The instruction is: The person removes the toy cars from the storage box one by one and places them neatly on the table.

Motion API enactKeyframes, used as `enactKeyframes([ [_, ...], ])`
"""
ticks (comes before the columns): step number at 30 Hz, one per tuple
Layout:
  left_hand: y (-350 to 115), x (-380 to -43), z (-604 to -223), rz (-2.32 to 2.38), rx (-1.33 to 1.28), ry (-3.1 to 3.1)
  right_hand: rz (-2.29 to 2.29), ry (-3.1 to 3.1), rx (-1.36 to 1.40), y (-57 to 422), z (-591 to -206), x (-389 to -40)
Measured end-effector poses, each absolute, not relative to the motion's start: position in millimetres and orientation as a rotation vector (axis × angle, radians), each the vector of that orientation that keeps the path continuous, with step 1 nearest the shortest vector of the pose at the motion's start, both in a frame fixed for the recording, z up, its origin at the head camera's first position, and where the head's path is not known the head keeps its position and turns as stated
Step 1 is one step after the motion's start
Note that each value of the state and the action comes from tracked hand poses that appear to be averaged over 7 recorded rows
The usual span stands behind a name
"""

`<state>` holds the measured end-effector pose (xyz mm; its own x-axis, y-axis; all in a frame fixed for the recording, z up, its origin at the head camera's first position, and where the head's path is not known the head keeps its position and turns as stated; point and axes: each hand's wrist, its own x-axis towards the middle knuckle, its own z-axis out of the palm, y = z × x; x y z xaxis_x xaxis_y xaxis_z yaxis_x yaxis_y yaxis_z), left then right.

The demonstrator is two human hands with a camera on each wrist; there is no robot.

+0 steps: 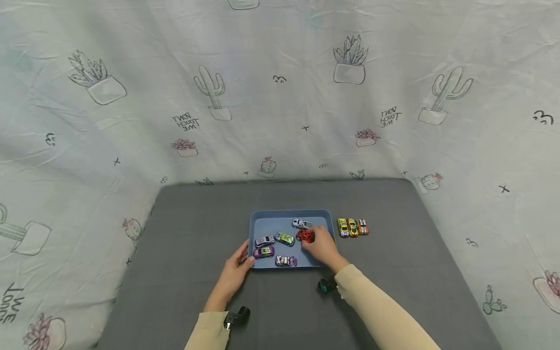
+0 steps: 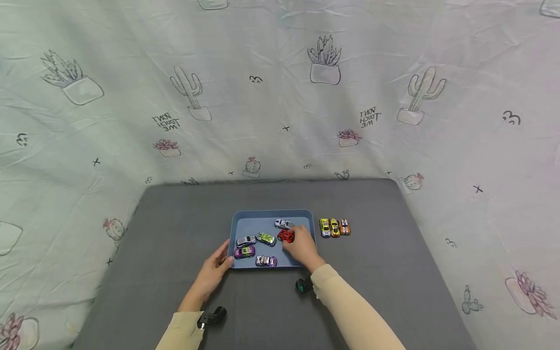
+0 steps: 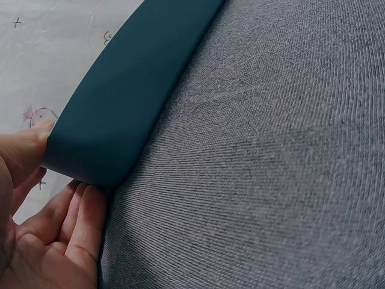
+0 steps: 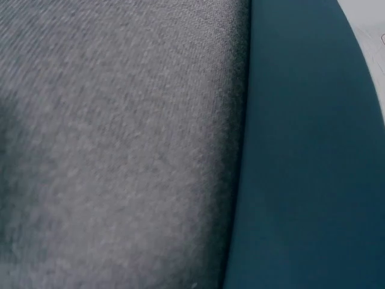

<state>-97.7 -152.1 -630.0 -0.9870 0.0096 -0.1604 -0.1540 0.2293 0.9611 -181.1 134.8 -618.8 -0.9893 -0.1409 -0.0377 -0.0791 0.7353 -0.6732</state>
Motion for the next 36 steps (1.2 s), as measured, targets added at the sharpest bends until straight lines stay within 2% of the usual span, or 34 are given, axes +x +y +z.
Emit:
enactKeyframes([
  [16, -150.3, -100.9, -628.7, 1.856, -0.194, 2.360, -1.330, 2.841, -0.236, 142.9, -598.7, -183.2],
  [24, -151.8, -100.8, -630.3, 1.852, -0.161, 2.381, -1.430, 2.847, -0.175, 180.0, -582.2, -189.5],
  [36, -147.6, -102.6, -629.3, 1.838, -0.188, 2.384, -1.413, 2.915, -0.006, 240.2, -589.7, -197.4],
])
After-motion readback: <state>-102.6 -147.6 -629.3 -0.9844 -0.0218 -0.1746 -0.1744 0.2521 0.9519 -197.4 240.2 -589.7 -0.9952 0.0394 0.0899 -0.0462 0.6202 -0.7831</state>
